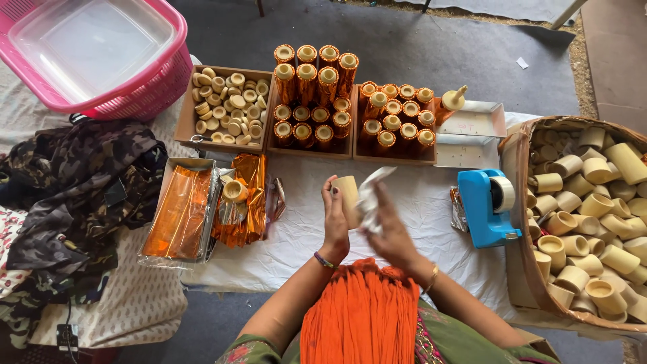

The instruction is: Wrapping cylindrical tubes with metallic foil and cleaning them with a cloth.

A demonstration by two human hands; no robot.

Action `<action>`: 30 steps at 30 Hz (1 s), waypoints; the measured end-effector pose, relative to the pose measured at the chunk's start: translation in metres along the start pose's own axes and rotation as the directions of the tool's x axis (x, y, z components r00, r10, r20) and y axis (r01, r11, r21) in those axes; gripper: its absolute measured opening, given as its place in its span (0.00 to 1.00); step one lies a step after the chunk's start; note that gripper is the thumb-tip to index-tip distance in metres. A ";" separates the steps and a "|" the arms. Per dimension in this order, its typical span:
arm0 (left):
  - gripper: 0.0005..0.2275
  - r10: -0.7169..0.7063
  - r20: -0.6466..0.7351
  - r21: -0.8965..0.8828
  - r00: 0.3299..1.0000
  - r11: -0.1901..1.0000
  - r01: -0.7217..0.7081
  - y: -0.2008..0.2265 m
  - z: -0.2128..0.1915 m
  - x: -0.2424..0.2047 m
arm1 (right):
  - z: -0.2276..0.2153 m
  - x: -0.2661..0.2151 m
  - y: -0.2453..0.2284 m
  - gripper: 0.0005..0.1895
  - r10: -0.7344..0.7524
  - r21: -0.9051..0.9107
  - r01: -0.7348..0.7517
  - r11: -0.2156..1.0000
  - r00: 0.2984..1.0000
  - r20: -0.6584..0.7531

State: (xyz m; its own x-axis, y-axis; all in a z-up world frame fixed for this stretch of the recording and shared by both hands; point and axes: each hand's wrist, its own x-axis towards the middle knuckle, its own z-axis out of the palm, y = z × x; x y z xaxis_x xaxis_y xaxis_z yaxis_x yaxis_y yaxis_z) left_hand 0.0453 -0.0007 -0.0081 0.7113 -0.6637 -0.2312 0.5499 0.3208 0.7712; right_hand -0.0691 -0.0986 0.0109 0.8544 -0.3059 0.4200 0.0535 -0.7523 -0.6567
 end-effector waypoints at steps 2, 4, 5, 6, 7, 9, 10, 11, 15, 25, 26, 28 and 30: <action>0.20 0.066 -0.013 -0.038 0.998 0.997 -0.067 -0.004 0.001 0.002 | 0.009 -0.001 -0.013 0.44 -0.074 -0.046 0.081 0.996 0.989 0.129; 0.22 0.265 0.018 0.149 0.964 0.953 -0.264 -0.006 0.004 0.002 | 0.026 -0.013 0.005 0.43 0.378 0.284 -0.441 0.851 0.891 0.252; 0.22 0.267 0.017 0.148 0.963 0.952 -0.267 -0.010 0.007 0.001 | 0.028 -0.008 0.021 0.43 0.375 0.283 -0.439 0.853 0.892 0.253; 0.22 0.286 0.077 0.191 0.955 0.936 -0.296 -0.015 0.008 -0.002 | 0.033 -0.005 0.035 0.40 0.388 0.420 -0.459 0.783 0.888 0.247; 0.23 0.301 0.139 0.233 0.944 0.916 -0.326 -0.019 0.009 -0.006 | 0.037 -0.002 0.050 0.40 0.402 0.547 -0.467 0.695 0.883 0.243; 0.23 0.289 0.183 0.266 0.940 0.906 -0.330 -0.019 0.008 -0.011 | 0.038 -0.002 0.062 0.38 0.470 0.607 -0.473 0.639 0.864 0.179; 0.24 0.274 0.228 0.296 0.934 0.895 -0.335 -0.020 0.009 -0.014 | 0.038 -0.003 0.068 0.37 0.538 0.664 -0.469 0.582 0.835 0.118; 0.24 0.273 0.232 0.296 0.934 0.895 -0.335 -0.011 0.011 -0.015 | 0.041 -0.005 0.066 0.37 0.539 0.665 -0.467 0.583 0.835 0.113; 0.27 -0.070 0.172 0.156 0.983 0.987 0.043 -0.018 -0.006 -0.006 | 0.044 -0.013 0.059 0.35 0.463 0.751 -0.309 0.584 0.886 0.004; 0.24 -0.445 0.520 0.273 0.730 0.896 0.351 0.016 -0.012 0.009 | -0.028 0.020 0.040 0.15 0.136 0.385 -0.181 0.905 0.981 0.141; 0.24 -0.444 0.521 0.272 0.729 0.896 0.351 0.011 -0.013 0.010 | -0.026 0.020 0.043 0.15 0.137 0.384 -0.181 0.905 0.981 0.141; 0.24 -0.133 0.423 0.484 0.896 0.870 -0.099 0.001 -0.013 0.012 | -0.022 0.022 0.047 0.14 0.480 0.471 -0.431 0.770 0.877 0.018; 0.22 -0.052 0.373 0.514 0.926 0.843 -0.159 -0.007 -0.019 0.010 | -0.023 0.024 0.040 0.13 0.411 0.329 -0.380 0.865 0.911 -0.027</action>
State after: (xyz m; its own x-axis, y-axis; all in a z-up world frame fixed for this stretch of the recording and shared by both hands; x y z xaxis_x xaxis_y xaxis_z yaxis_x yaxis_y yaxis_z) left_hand 0.0568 0.0031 -0.0273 0.4670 -0.8836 -0.0336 0.1250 0.0284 0.9917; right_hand -0.0586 -0.1491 0.0093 0.7868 -0.6034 0.1299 -0.1084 -0.3424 -0.9333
